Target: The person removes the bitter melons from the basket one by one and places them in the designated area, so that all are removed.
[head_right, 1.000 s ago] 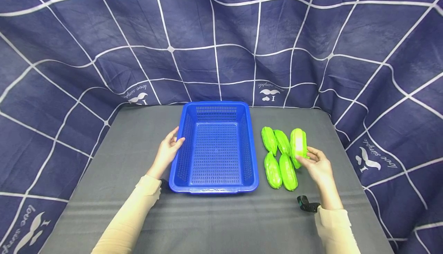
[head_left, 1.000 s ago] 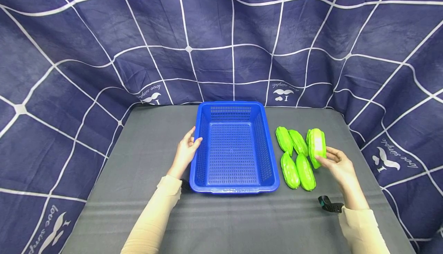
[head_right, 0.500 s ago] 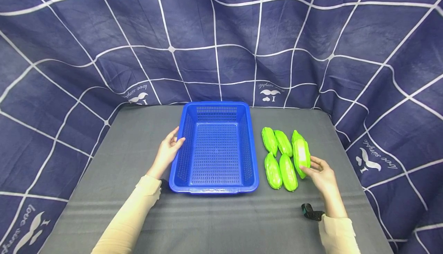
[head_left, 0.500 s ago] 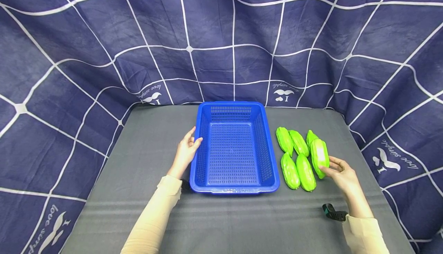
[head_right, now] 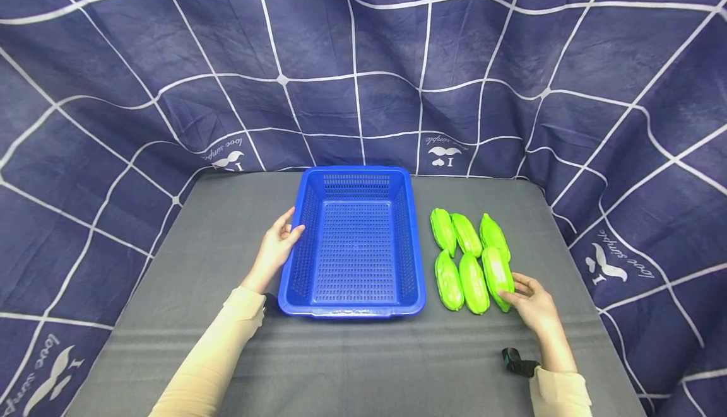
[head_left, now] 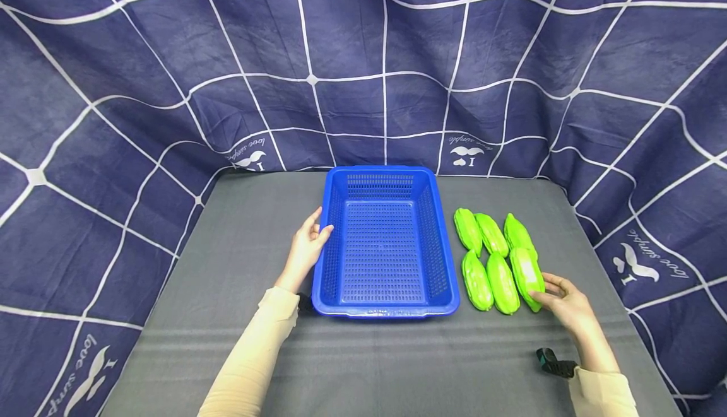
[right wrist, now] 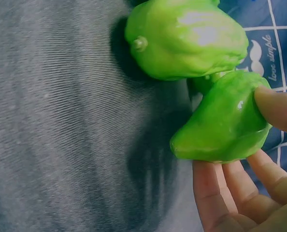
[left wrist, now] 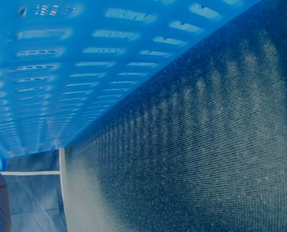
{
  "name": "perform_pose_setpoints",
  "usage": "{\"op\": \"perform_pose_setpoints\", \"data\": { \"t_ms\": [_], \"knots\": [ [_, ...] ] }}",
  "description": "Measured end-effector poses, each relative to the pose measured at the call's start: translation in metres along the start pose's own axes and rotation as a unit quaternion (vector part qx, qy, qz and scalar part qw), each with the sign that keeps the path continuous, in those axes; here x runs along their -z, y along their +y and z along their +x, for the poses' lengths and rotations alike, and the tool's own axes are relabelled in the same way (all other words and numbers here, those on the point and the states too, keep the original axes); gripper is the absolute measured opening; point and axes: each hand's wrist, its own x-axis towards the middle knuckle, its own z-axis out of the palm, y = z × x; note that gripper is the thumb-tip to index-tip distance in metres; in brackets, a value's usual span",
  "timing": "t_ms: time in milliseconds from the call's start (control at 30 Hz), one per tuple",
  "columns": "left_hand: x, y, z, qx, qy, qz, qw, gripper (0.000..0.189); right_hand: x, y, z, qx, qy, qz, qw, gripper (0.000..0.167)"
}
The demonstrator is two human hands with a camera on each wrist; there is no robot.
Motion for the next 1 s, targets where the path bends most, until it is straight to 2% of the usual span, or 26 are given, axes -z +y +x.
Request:
{"op": "perform_pose_setpoints", "data": {
  "t_ms": [333, 533, 800, 933, 1000],
  "knots": [
    [0.001, 0.001, -0.002, 0.007, -0.001, -0.004, 1.0, 0.056, -0.004, 0.015, 0.011, 0.017, -0.012, 0.0, 0.9998, 0.082],
    [0.001, 0.001, -0.003, 0.006, -0.003, -0.002, 1.0, 0.057, -0.005, 0.016, 0.009, 0.013, -0.025, 0.001, 0.9996, 0.079],
    [0.001, 0.002, -0.003, 0.012, -0.01, -0.005, 0.9999, 0.057, -0.009, 0.017, 0.007, 0.018, 0.001, 0.015, 0.9997, 0.075],
    [0.0, 0.003, -0.003, 0.012, -0.011, -0.006, 0.9998, 0.057, -0.008, 0.02, 0.008, 0.022, -0.01, 0.014, 0.9996, 0.077],
    [0.0, 0.003, -0.003, 0.011, -0.011, -0.004, 0.9999, 0.058, -0.007, 0.024, 0.01, 0.018, -0.001, 0.019, 0.9996, 0.077]
  ]
}}
